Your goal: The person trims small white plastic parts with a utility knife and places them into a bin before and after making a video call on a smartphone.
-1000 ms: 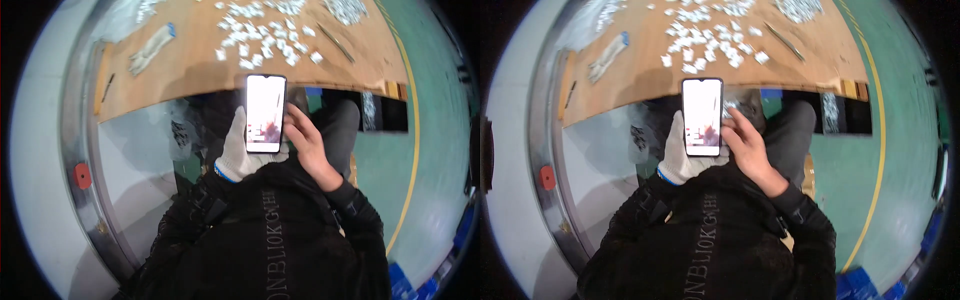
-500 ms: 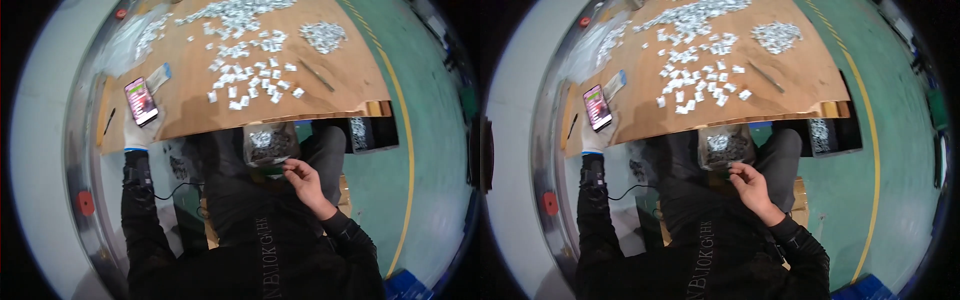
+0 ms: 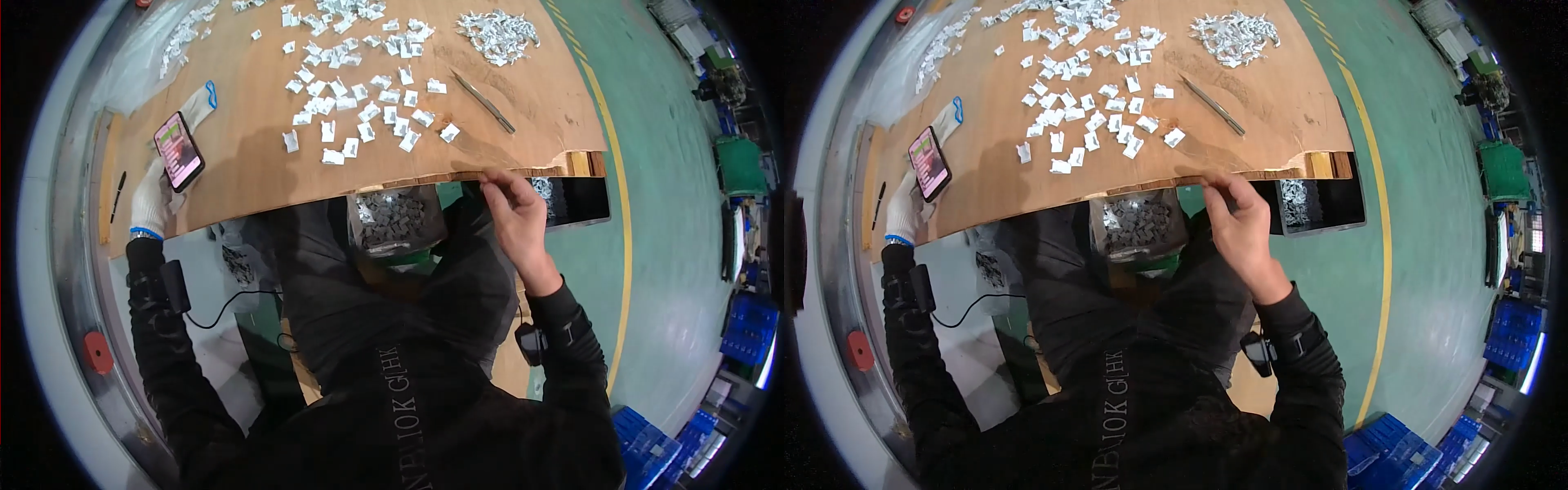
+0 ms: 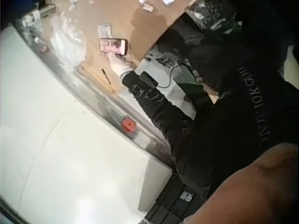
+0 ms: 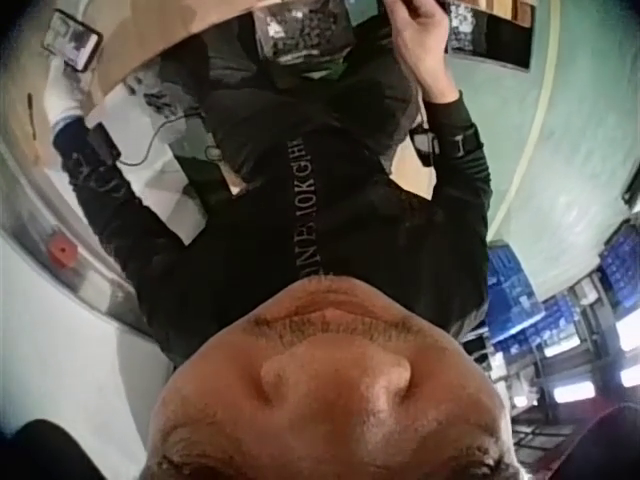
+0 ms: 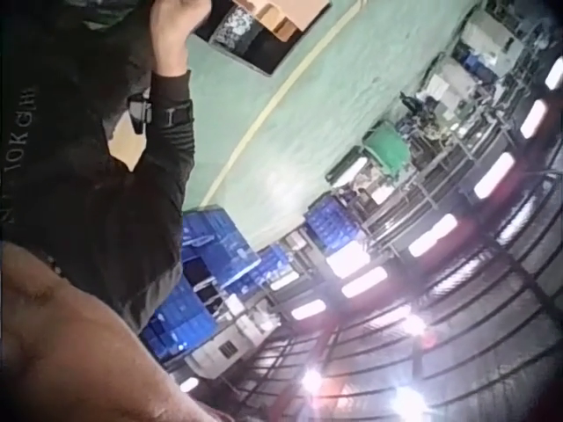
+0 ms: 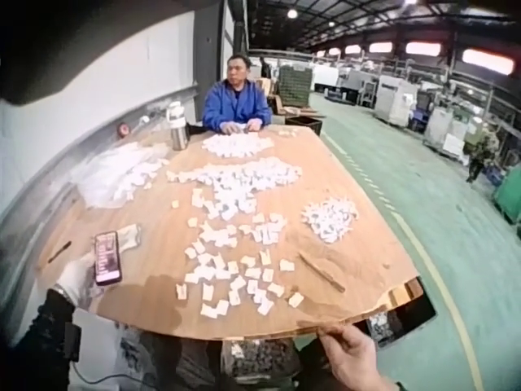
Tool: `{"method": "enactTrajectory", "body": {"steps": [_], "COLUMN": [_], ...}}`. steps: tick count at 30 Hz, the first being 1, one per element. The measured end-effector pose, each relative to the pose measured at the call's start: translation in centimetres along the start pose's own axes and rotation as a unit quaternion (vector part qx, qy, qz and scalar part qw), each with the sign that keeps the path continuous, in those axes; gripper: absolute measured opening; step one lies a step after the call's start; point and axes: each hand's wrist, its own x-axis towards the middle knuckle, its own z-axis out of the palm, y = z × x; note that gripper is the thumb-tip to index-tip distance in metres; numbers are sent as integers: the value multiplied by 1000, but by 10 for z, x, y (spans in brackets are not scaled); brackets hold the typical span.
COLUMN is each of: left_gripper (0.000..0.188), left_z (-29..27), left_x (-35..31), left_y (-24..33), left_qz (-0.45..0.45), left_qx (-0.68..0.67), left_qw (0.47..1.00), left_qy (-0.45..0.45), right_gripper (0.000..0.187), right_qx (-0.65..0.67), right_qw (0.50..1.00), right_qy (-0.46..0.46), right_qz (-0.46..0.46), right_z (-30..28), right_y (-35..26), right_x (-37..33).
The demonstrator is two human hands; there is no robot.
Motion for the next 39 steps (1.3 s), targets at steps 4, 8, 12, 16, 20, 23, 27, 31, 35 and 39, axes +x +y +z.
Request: {"method": "enactTrajectory", "body": {"steps": [4, 8, 12, 16, 20, 23, 27, 31, 35, 39], "left_gripper": [38, 36, 32, 24, 23, 23, 24, 24, 26, 26], "left_z": [2, 35, 105, 142, 159, 178, 205, 239, 269, 290], "left_x": [-18, -29, -76, -97, -103, -108, -112, -113, -110, -108], "left_y": [-5, -22, -31, -40, -47, -46, -35, -12, -7, -3], "left_qz": [90, 322, 368, 409, 437, 447, 504, 550, 553, 550], "left_qx": [279, 234, 258, 324, 325, 309, 300, 347, 371, 388], "left_qw": [946, 907, 891, 852, 835, 832, 796, 738, 717, 707], "left_qy": [135, 139, 71, -26, -81, -111, -148, -177, -207, -218], "right_gripper": [21, 23, 25, 28, 31, 31, 30, 30, 31, 28], "right_qx": [-103, -167, -258, -351, -348, -309, -277, -300, -273, -238], "right_qw": [994, 985, 961, 919, 908, 921, 936, 925, 929, 946], "right_qy": [-20, -21, -17, -40, -92, -103, -76, -70, -81, -54], "right_qz": [-21, -37, -96, -174, -216, -214, -202, -223, -236, -213], "right_z": [14, 23, 34, 41, 44, 41, 40, 49, 48, 44], "right_y": [-18, -15, -12, -15, -27, -21, -19, -20, -15, -9], "right_x": [34, 55, 63, 66, 64, 61, 62, 64, 65, 65]}}
